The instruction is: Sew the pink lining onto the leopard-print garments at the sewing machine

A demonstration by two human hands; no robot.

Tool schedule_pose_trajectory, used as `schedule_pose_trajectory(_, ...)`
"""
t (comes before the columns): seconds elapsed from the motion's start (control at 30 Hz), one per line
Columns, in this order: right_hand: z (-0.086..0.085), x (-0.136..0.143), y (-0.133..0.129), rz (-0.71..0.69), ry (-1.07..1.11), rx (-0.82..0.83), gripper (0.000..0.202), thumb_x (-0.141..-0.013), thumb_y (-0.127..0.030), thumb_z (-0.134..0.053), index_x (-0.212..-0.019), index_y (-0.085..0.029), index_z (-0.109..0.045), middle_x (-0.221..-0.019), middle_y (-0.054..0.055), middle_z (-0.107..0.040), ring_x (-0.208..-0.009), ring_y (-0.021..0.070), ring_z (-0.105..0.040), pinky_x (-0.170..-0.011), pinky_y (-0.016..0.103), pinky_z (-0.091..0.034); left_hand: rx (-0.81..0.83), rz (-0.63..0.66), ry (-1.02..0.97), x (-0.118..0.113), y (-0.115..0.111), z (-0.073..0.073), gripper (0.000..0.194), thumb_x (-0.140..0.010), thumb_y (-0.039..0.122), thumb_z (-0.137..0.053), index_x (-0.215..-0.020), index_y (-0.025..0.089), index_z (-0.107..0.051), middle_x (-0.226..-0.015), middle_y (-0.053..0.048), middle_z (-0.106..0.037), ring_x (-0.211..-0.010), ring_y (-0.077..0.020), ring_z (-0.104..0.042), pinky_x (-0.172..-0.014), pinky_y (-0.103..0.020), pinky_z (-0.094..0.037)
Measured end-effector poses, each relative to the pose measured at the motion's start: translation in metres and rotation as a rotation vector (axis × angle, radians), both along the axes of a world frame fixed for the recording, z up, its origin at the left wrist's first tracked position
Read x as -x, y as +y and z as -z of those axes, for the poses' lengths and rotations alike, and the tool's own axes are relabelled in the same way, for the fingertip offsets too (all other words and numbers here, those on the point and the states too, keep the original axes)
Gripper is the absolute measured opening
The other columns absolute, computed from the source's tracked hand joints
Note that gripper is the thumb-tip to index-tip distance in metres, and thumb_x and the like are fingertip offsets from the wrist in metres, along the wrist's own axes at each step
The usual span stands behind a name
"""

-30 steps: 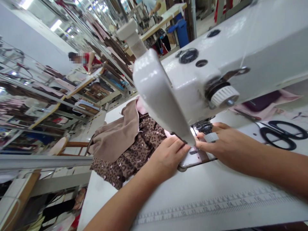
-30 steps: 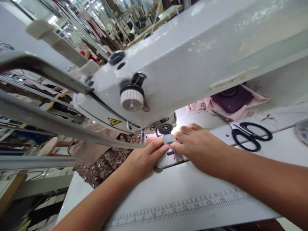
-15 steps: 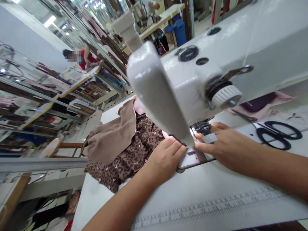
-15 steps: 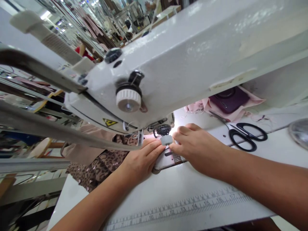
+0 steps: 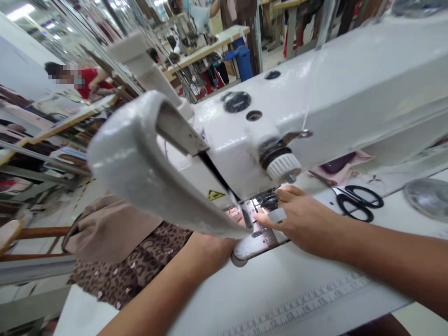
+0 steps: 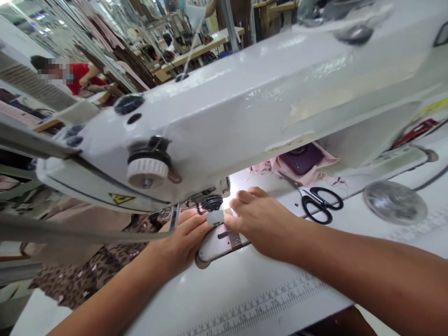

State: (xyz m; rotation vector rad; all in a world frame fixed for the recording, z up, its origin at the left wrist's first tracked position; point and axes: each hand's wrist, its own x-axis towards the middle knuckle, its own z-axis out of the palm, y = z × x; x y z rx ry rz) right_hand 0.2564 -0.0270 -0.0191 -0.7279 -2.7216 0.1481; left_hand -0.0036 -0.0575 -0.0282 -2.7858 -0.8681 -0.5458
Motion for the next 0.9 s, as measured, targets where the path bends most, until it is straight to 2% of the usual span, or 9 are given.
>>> schedule_pose_trajectory(0.1, -0.004, 0.002, 0.002, 0.030, -0.019, 0.060, 0.038, -0.074, 0.002, -0.056, -0.100, -0.021, -0.072, -0.087, 0.005, -0.069, -0.086, 0.0220, -0.056, -0.080, 0.034, -0.039, -0.011, 0.011, -0.058, 0.007, 0.007, 0.007, 0.034, -0.101, 0.012, -0.045, -0.129, 0.019, -0.062, -0.112, -0.009, -0.076, -0.109, -0.0215, -0.071, -0.099, -0.036, -0.061)
schedule_pose_trajectory(0.23, -0.004, 0.003, 0.001, 0.041, 0.025, 0.070, 0.033, -0.077, 0.002, -0.058, -0.095, -0.021, -0.073, -0.102, 0.006, -0.071, -0.097, 0.0220, -0.058, -0.084, 0.033, -0.039, 0.111, 0.056, 0.031, 0.009, 0.015, -0.006, 0.034, -0.099, 0.011, -0.050, -0.131, 0.017, -0.062, -0.114, -0.011, -0.076, -0.110, -0.0217, -0.072, -0.098, -0.037, -0.062)
schedule_pose_trajectory(0.33, -0.002, 0.003, -0.001, 0.054, 0.051, 0.035, 0.042, -0.074, 0.005, -0.057, -0.102, -0.021, -0.075, -0.094, 0.006, -0.071, -0.089, 0.0218, -0.057, -0.082, 0.033, -0.039, 0.140, 0.077, -0.007, 0.004, 0.017, -0.018, 0.034, -0.100, 0.008, -0.047, -0.130, 0.016, -0.062, -0.112, -0.011, -0.076, -0.107, -0.0211, -0.072, -0.093, -0.037, -0.063)
schedule_pose_trajectory(0.47, -0.001, 0.003, -0.002, 0.056, 0.062, -0.031, 0.047, -0.072, 0.007, -0.055, -0.105, -0.021, -0.075, -0.078, 0.004, -0.066, -0.077, 0.0209, -0.053, -0.078, 0.033, -0.040, 0.089, 0.101, -0.026, -0.006, 0.014, -0.024, 0.024, -0.100, 0.007, -0.046, -0.110, 0.013, -0.067, -0.100, -0.011, -0.075, -0.094, -0.0194, -0.071, -0.089, -0.035, -0.061)
schedule_pose_trajectory(0.53, -0.001, 0.002, -0.001, 0.049, 0.073, -0.049, 0.044, -0.073, 0.007, -0.055, -0.100, -0.021, -0.075, -0.079, 0.004, -0.067, -0.078, 0.0207, -0.054, -0.078, 0.033, -0.040, 0.032, 0.086, -0.002, -0.012, 0.011, -0.025, 0.023, -0.101, 0.008, -0.045, -0.101, 0.012, -0.068, -0.095, -0.012, -0.075, -0.090, -0.0202, -0.069, -0.087, -0.035, -0.060)
schedule_pose_trajectory(0.67, 0.002, 0.002, -0.001, 0.020, 0.110, -0.072, 0.034, -0.074, 0.006, -0.058, -0.090, -0.020, -0.074, -0.089, 0.006, -0.071, -0.085, 0.0213, -0.058, -0.080, 0.033, -0.042, -0.036, 0.082, 0.005, -0.018, 0.006, -0.029, 0.031, -0.106, 0.013, -0.038, -0.094, 0.011, -0.066, -0.091, -0.012, -0.074, -0.081, -0.0191, -0.067, -0.078, -0.033, -0.059)
schedule_pose_trajectory(0.9, 0.004, 0.001, -0.002, 0.029, 0.110, -0.063, 0.034, -0.073, 0.005, -0.058, -0.089, -0.021, -0.074, -0.083, 0.006, -0.069, -0.081, 0.0210, -0.057, -0.076, 0.033, -0.042, 0.022, 0.137, 0.024, -0.011, 0.016, -0.030, 0.031, -0.106, 0.012, -0.037, -0.097, 0.012, -0.066, -0.090, -0.011, -0.075, -0.080, -0.0180, -0.069, -0.075, -0.032, -0.061)
